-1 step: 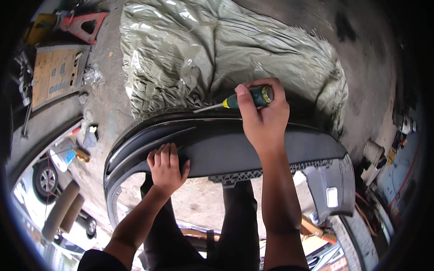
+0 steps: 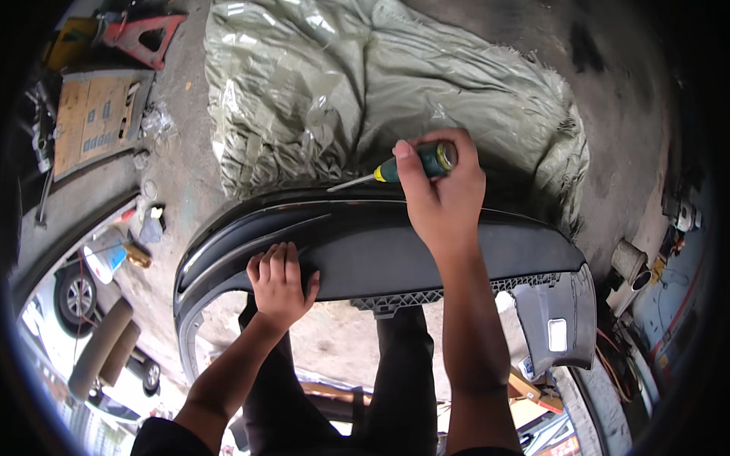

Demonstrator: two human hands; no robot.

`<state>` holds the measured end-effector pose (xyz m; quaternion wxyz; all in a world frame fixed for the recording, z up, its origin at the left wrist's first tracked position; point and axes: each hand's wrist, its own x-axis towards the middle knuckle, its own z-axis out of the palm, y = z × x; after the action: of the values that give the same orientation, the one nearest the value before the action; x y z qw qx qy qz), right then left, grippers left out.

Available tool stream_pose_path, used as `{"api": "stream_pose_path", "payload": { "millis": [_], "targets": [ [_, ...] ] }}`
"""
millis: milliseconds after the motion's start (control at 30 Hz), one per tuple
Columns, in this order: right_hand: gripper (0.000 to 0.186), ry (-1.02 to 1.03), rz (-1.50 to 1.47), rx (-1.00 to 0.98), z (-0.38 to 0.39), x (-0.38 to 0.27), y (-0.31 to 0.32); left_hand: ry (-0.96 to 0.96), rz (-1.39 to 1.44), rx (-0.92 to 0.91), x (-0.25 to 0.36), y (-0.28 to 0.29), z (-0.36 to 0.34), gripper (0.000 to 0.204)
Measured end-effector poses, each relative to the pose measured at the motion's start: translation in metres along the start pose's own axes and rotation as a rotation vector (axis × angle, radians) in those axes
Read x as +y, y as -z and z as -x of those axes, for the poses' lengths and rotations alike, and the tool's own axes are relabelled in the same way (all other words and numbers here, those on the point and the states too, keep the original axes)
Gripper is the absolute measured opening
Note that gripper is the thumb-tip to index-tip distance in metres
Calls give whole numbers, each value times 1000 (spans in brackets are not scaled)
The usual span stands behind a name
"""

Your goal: The person uses a flathead screwdriver to pry and separate a plastic trim piece from a car bumper. They work along the edge of the bumper, applying pressure to release clips and detach the trim.

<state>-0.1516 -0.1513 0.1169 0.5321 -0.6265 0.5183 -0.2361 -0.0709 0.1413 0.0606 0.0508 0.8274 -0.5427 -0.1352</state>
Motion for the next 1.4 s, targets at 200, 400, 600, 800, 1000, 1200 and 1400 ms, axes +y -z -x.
{"api": "stream_pose_path", "payload": {
  "millis": [200,400,600,800,1000,1200,1400],
  "targets": [
    [21,-78,-34,-176,-4,16,-6,31,-16,39,18,-6,52,66],
    [20,-94,-146,-304,2,16,-12,97,-8,73,34,-16,93,64],
    [22,-10,-43,-471,-4,29,-33,104,-4,89,35,-20,102,62],
    [25,-9,55,-607,-15,52,-67,102,-17,83,37,-20,103,59],
    [26,-66,-29,-815,-34,72,-107,100,-18,95,38,-20,104,58],
    [13,-169,-74,-904,-46,82,-136,120,-2,86,38,-17,96,59],
    [14,-262,-26,-926,-41,89,-156,128,42,72,37,-14,98,58]
  ]
}}
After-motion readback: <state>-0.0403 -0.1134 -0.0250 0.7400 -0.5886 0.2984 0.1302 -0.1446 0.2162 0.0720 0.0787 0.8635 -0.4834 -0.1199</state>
